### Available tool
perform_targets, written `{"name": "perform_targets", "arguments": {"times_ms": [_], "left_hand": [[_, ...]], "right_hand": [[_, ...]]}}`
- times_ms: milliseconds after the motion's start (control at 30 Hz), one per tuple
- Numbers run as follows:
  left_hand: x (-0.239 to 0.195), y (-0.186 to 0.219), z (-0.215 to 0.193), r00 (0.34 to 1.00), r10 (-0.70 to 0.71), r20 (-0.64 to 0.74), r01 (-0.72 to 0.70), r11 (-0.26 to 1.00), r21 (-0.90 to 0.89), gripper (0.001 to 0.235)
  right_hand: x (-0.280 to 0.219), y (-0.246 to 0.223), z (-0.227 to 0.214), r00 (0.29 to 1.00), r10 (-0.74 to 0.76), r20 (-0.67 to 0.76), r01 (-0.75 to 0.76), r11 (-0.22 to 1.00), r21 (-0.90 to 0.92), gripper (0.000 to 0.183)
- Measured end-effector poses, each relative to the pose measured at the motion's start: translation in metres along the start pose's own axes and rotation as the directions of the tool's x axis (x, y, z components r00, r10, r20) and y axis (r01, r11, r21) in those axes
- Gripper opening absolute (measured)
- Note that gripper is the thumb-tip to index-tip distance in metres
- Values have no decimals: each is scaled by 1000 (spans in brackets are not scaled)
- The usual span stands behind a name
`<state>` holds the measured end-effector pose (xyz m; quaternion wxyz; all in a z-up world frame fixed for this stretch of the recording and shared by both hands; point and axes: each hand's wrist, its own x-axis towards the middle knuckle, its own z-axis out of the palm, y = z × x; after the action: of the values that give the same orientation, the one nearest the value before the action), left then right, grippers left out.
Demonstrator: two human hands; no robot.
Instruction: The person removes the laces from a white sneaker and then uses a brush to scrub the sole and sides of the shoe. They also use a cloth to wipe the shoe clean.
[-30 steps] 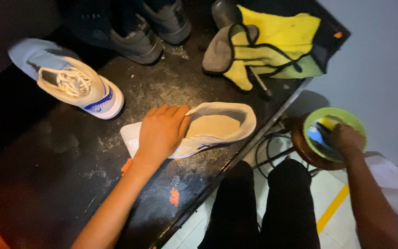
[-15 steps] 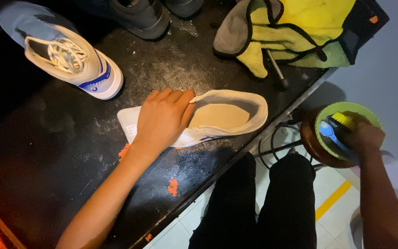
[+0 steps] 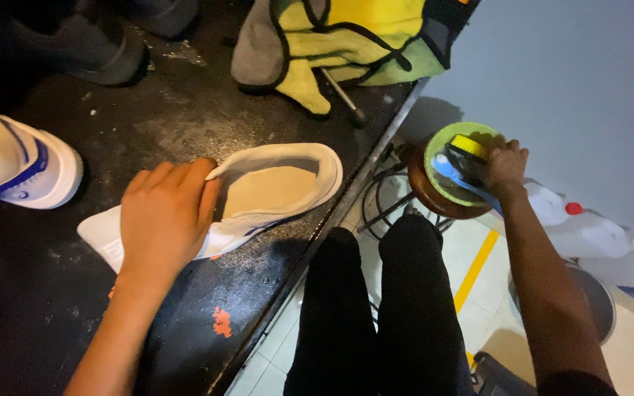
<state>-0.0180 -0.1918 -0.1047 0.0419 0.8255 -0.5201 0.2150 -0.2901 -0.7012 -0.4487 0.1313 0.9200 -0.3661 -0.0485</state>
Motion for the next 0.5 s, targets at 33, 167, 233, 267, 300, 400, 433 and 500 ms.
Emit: {"name": "perform_targets", "arguments": {"times_ms": [33, 167, 233, 267, 300, 400, 433, 500], "left_hand": [[0, 0, 0, 1000, 5, 1, -5, 1000, -4, 13], [2, 2, -2, 1000, 2, 9, -2, 1000, 5, 12], [2, 2, -2, 1000, 3, 13, -3, 1000, -5, 12], [1, 1, -1, 1000, 0, 20, 0, 1000, 5, 11], [0, 1, 0, 1000, -8, 24, 7, 1000, 16, 11], [1, 2, -2, 1000, -16, 23, 16, 1000, 3, 14], [1, 3, -2, 1000, -13, 21, 13, 1000, 2, 14], [0, 4, -3, 998, -17, 58, 14, 999, 47, 14]], "right_hand": [[-5, -8, -23, 1000, 6, 4, -6, 1000, -1, 56], [-2, -11, -43, 992, 44, 114, -49, 998, 45, 26], [-1, -5, -56, 995, 26, 94, -46, 976, 215, 33], [-6, -6, -81, 989, -20, 144, -61, 845, 531, 41], [-8, -6, -108, 982, -79, 170, -86, 616, 783, 50], [11, 26, -16, 952, -267, 148, -146, 24, 989, 83], [10, 15, -34, 954, -263, 147, -146, 24, 989, 83], [7, -8, -70, 861, -107, 496, -396, 469, 789, 62]]}}
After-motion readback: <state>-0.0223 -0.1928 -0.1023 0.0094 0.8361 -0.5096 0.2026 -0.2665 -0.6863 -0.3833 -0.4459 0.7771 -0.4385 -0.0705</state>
